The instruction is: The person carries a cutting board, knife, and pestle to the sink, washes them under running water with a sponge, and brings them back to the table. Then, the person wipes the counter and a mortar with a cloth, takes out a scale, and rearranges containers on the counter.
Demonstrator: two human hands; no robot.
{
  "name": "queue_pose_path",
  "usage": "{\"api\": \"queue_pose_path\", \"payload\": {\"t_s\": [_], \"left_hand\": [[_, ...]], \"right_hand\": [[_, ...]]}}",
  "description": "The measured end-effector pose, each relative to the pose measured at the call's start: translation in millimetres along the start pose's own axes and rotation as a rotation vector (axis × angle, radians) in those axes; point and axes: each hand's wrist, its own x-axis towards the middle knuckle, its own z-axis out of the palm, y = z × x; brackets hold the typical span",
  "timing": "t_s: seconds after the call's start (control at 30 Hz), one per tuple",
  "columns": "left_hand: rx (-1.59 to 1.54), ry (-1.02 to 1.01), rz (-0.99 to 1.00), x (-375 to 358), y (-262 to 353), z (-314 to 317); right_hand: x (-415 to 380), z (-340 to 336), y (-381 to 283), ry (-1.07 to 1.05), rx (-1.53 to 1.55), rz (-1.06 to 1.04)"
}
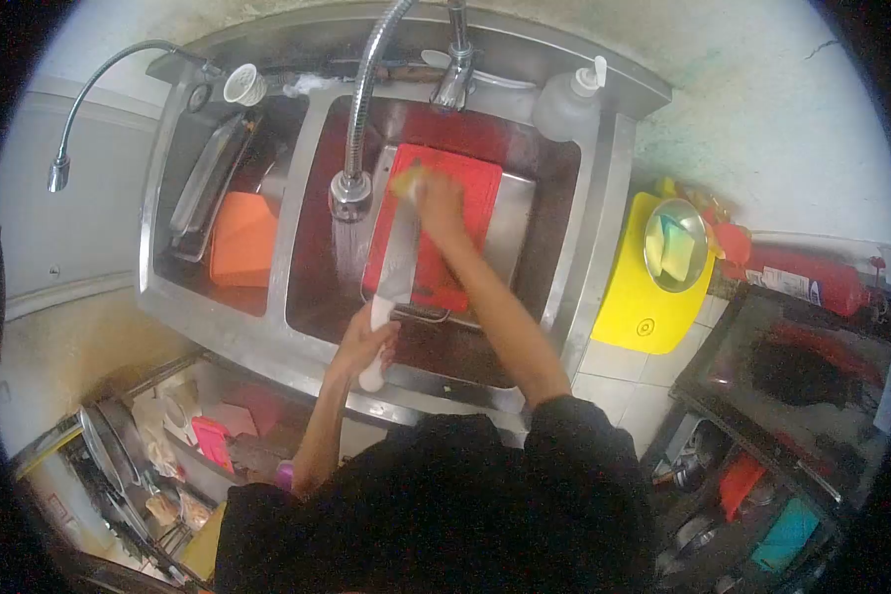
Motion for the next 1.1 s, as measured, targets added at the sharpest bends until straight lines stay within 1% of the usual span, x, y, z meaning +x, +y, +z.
{"api": "queue_pose_path", "payload": {"t_s": [0.03, 0.13, 0.17, 0.23, 0.27, 0.33, 0.37, 0.43, 0.5, 0.57, 0.67, 0.7, 0.73, 0.77, 0.8, 0.83, 0.9, 0.97, 1.03, 1.1], "left_hand": [[-0.028, -0.017, -0.015, 0.3, -0.3, -1.3], [-0.045, 0.015, 0.02, 2.9, 7.9, -2.9], [-0.047, 0.027, 0.025, 4.0, 4.9, -7.4], [-0.05, 0.046, 0.048, 16.0, 0.6, -20.6], [-0.023, 0.045, 0.06, 20.4, 5.1, -23.2], [0.028, 0.047, 0.062, 19.3, 6.4, -25.3], [0.037, 0.046, 0.049, 12.7, 1.4, -24.2], [0.081, 0.024, 0.068, 15.8, 5.8, -23.1], [0.06, 0.004, 0.025, 5.4, -2.1, -16.6], [-0.005, -0.036, 0.021, -2.5, 0.3, -9.2], [-0.034, -0.021, 0.036, -6.5, 2.9, -13.0], [0.004, -0.047, 0.049, -5.6, 5.9, -13.6], [0.04, -0.072, 0.053, -9.5, 14.7, -10.4], [0.077, -0.099, 0.059, -11.8, 19.5, -8.8], [0.029, -0.099, 0.057, -6.2, 22.9, -9.1], [-0.022, -0.097, 0.038, -6.3, 22.3, -8.8], [-0.115, -0.076, -0.02, -7.1, 18.5, -12.4], [-0.17, -0.053, -0.031, -1.3, 18.6, -17.2], [-0.208, -0.033, -0.039, 4.1, 12.3, -19.7], [-0.225, -0.053, -0.05, 7.9, 11.8, -19.3]], "right_hand": [[20.3, -2.5, -3.0, -0.034, -0.015, 0.063], [8.4, -9.1, -24.8, -0.021, 0.125, 0.021], [-14.3, -7.2, -28.3, -0.105, 0.053, -0.022], [-62.6, -13.5, -45.3, -0.137, 0.283, -0.11], [-85.3, -17.0, -52.2, -0.243, 0.27, -0.08], [-94.8, -27.0, -67.1, -0.21, 0.363, -0.039], [-93.4, -22.5, -61.2, -0.173, 0.276, -0.045], [-38.7, -8.1, -34.6, -0.053, 0.095, -0.089], [9.5, 0.8, -13.8, -0.102, -0.027, 0.062], [46.7, 8.8, 3.9, -0.023, -0.077, 0.1], [47.1, 5.3, 4.6, 0.137, 0.122, -0.004], [43.6, 9.1, 15.5, 0.161, 0.228, 0.11], [30.8, 21.5, 39.9, 0.179, 0.331, 0.232], [23.3, 19.1, 38.6, 0.198, 0.434, 0.355], [13.5, 12.5, 38.7, 0.211, 0.88, 0.614], [3.2, 6.7, 46.2, 0.153, 1.147, 0.655], [-20.9, -34.0, 31.3, -0.074, 1.436, 0.766], [-55.3, -54.0, 20.9, -0.362, 1.217, 0.491], [-80.4, -57.1, -6.1, -0.439, 1.344, 0.887], [-95.8, -45.5, -19.6, -0.501, 1.446, 0.938]]}}
